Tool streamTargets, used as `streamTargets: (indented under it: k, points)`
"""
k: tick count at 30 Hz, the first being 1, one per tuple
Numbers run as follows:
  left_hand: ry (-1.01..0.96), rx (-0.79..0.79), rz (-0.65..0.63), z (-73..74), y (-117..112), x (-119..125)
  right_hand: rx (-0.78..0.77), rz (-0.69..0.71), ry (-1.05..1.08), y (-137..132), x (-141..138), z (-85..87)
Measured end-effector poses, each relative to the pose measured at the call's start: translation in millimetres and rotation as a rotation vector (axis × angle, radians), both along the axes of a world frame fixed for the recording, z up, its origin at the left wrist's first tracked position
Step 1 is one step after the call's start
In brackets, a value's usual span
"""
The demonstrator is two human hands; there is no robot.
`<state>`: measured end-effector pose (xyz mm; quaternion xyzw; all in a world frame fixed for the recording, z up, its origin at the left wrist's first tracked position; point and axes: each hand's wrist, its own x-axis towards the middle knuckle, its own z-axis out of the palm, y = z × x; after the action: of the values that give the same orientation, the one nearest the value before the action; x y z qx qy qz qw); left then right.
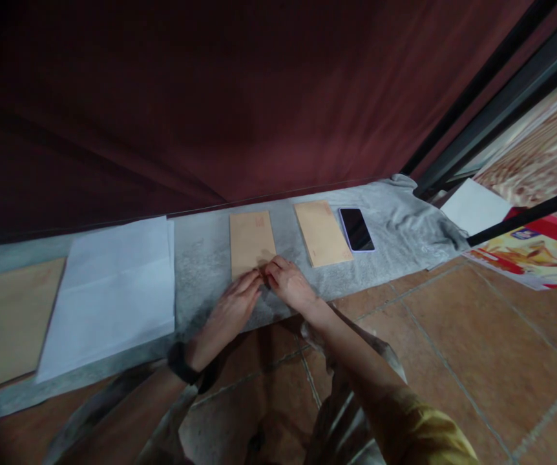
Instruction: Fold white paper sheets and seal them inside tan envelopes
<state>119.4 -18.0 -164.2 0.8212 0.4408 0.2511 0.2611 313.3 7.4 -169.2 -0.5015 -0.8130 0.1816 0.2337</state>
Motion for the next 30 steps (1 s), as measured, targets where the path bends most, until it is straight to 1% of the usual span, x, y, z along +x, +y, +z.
streamTargets:
  k: [2,4,6,8,11,13,15,19,25,30]
  points:
    - [0.118,0.086,-0.04,-3.5,-8.4,6.0,0.005,-0.008,-0.056,0.3,-0.2,1.7]
    - [0.269,0.158,-0.043,-6.4,-14.0,8.3,0.018,-0.031,-0.112,-1.5,-2.2,5.2]
    - [0.376,0.199,-0.041,-9.8,-17.5,7.2,0.038,-0.057,-0.109,-6.5,-7.4,9.0]
    - [0.424,0.213,-0.047,-14.4,-20.0,4.1,0.054,-0.047,-0.036,-14.9,-16.0,10.6]
    - [0.445,0.215,-0.11,-23.1,-22.6,-0.4,0.041,0.048,0.058,-30.4,-31.8,5.0]
    - [0.452,0.218,-0.128,-27.9,-23.2,-1.7,0.046,0.08,0.025,-38.8,-39.9,-2.8]
    - [0.455,0.223,-0.103,-30.2,-22.7,-1.7,0.046,0.074,-0.034,-43.5,-43.1,-10.6]
    - [0.453,0.223,-0.07,-26.4,-20.7,-1.7,0.061,0.045,-0.11,-44.3,-37.5,-17.5]
    - [0.492,0.19,-0.023,-13.6,-21.3,-9.3,0.143,0.043,-0.165,-43.8,-26.9,-15.5]
    - [0.506,0.21,0.01,-10.2,-23.4,-19.4,0.159,0.036,-0.255,-45.4,-20.9,-15.0]
